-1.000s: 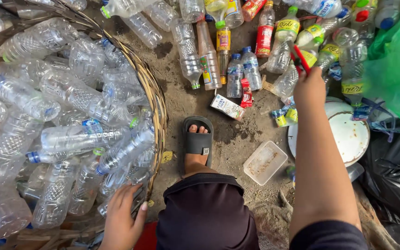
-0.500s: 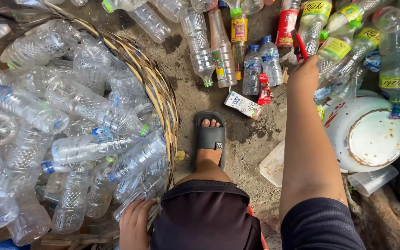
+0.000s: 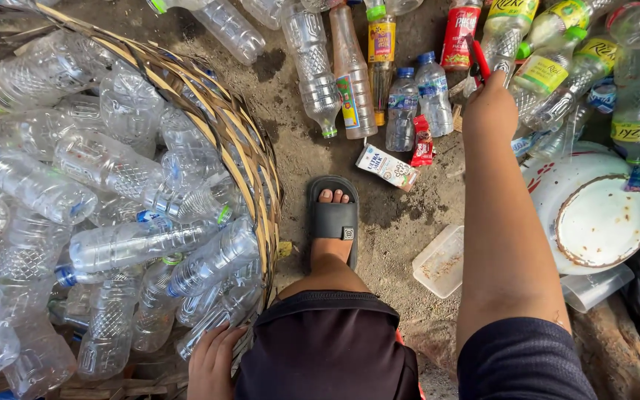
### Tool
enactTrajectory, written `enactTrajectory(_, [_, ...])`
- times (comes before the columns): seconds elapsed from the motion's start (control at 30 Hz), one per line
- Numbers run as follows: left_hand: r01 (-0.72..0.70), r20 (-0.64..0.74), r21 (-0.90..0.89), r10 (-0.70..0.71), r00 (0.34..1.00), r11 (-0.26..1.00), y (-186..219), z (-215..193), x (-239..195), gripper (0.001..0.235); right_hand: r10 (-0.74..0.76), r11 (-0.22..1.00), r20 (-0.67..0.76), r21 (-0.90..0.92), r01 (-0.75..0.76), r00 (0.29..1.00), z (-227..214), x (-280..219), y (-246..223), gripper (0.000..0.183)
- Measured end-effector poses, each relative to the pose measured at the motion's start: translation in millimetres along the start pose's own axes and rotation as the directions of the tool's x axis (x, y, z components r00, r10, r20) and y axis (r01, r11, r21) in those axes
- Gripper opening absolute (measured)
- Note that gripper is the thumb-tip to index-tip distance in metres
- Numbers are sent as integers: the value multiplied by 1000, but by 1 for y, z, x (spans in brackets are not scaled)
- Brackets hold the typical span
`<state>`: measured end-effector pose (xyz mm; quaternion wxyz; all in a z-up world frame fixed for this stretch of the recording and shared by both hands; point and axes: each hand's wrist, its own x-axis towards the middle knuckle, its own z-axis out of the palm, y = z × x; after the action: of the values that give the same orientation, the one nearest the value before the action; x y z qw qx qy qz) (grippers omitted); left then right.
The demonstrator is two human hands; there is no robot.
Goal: The person uses a red utility knife to cut and peel labels off plastic bottles. They pick up bottles from a woven basket and the ground, remove the labels, and place the bottles back into the basket.
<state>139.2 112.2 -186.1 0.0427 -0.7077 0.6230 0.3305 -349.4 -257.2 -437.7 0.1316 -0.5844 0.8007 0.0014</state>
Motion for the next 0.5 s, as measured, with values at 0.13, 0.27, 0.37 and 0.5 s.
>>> enactTrajectory(0.13, [31, 2, -12, -31, 1000, 999, 3, -2, 0, 37, 15, 993, 133, -119, 1, 991, -20, 17, -6, 22])
enactTrajectory(0.27, [47, 4, -14, -46, 999, 999, 3, -2, 0, 37, 40, 980, 216, -197, 3, 976, -30, 41, -4, 26])
enactTrajectory(0.37, [30, 3, -30, -30, 1000, 999, 2, -3, 1, 36, 14, 987, 204, -157, 19, 979, -37, 43, -2, 26])
enactTrajectory(0.5, [15, -11, -33, -16, 1000, 999, 6, -5, 4, 38, -19, 972, 217, -225, 69, 976, -48, 25, -2, 28])
